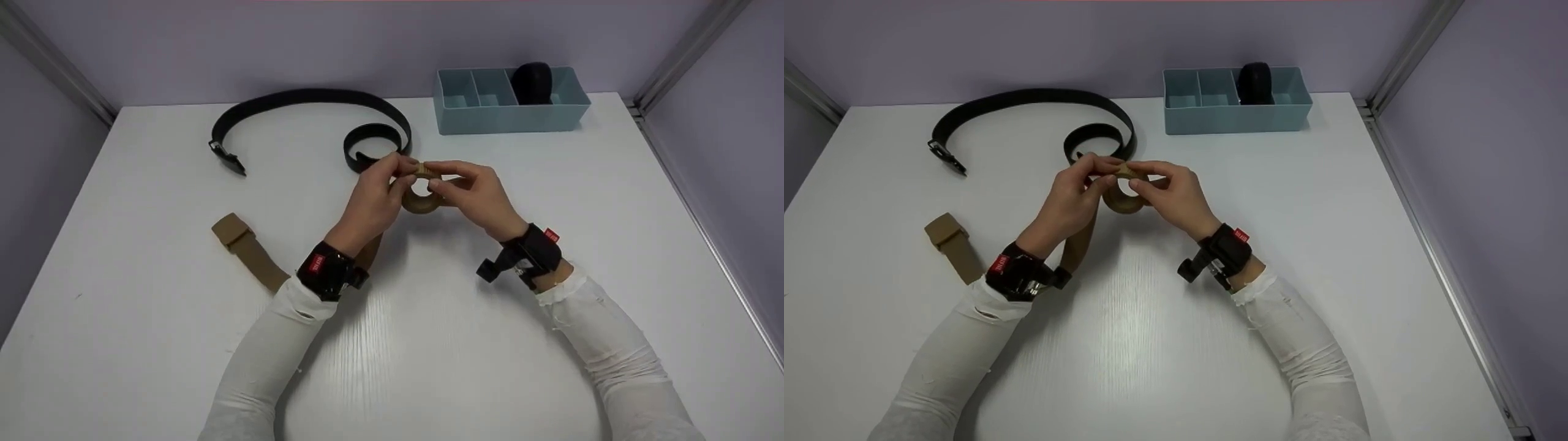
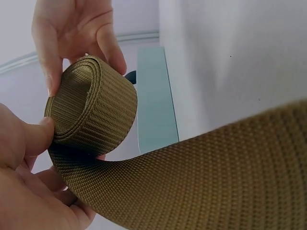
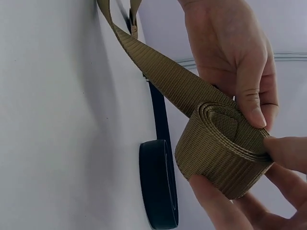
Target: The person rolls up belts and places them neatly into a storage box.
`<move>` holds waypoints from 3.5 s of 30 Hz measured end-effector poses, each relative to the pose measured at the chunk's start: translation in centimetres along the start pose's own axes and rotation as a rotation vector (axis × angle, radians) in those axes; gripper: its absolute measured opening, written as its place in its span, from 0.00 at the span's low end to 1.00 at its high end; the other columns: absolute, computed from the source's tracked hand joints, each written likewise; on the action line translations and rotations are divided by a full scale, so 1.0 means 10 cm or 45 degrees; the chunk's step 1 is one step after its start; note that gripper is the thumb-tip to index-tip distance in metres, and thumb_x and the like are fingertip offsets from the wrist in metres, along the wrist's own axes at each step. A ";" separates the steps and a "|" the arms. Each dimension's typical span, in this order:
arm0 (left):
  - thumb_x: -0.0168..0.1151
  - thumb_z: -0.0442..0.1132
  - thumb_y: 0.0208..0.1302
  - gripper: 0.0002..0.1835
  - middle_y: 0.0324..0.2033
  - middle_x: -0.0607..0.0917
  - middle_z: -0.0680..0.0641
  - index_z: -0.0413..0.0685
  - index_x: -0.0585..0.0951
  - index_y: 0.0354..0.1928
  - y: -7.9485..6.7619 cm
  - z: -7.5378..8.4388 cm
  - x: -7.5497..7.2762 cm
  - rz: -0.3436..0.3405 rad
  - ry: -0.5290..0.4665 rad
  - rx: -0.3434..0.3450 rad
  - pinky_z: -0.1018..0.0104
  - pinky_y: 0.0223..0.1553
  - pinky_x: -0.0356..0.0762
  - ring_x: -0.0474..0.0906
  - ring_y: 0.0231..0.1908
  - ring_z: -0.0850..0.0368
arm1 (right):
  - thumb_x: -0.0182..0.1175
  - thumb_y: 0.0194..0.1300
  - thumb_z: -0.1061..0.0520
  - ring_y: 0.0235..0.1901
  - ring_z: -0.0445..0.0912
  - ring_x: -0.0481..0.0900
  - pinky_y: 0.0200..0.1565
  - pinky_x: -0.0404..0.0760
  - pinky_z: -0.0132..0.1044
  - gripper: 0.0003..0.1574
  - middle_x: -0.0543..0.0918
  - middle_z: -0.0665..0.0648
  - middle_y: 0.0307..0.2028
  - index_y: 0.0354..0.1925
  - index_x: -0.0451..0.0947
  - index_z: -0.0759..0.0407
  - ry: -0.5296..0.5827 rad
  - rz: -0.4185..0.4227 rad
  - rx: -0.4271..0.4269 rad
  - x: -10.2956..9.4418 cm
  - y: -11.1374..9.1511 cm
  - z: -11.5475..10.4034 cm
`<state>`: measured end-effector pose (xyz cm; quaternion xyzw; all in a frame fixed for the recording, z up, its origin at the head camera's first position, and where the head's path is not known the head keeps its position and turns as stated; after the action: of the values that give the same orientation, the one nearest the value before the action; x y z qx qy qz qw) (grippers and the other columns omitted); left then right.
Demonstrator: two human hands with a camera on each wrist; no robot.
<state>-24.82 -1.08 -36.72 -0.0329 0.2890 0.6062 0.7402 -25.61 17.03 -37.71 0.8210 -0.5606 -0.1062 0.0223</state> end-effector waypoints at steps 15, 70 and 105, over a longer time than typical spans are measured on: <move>0.55 0.38 0.80 0.10 0.61 0.81 0.45 0.40 0.72 0.55 0.01 -0.03 -0.02 0.032 -0.061 -0.075 0.66 0.56 0.78 0.80 0.57 0.57 | 0.63 0.75 0.61 0.52 0.60 0.85 0.45 0.89 0.42 0.24 0.80 0.63 0.57 0.66 0.76 0.65 0.092 0.163 0.004 -0.02 0.00 0.03; 0.59 0.37 0.77 0.08 0.60 0.83 0.47 0.42 0.78 0.52 0.01 0.00 0.00 0.053 -0.073 -0.023 0.64 0.57 0.79 0.79 0.59 0.56 | 0.63 0.75 0.63 0.50 0.51 0.88 0.48 0.88 0.42 0.24 0.81 0.63 0.60 0.66 0.77 0.65 0.042 0.042 -0.040 0.02 -0.01 0.01; 0.54 0.43 0.81 0.12 0.56 0.83 0.48 0.45 0.75 0.58 0.01 0.00 -0.02 0.050 -0.068 -0.064 0.64 0.55 0.79 0.79 0.57 0.60 | 0.66 0.73 0.63 0.53 0.54 0.86 0.47 0.88 0.42 0.25 0.81 0.61 0.59 0.66 0.78 0.64 0.097 0.104 -0.081 0.00 -0.01 0.02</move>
<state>-24.98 -1.22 -36.59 -0.0296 0.2541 0.6285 0.7346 -25.56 17.09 -37.93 0.7996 -0.5888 -0.0914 0.0739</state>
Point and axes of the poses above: each hand's wrist, its own y-axis towards the middle knuckle, its own x-axis out of the palm, z = x × y, the point moved 5 cm from there along y, towards the middle knuckle
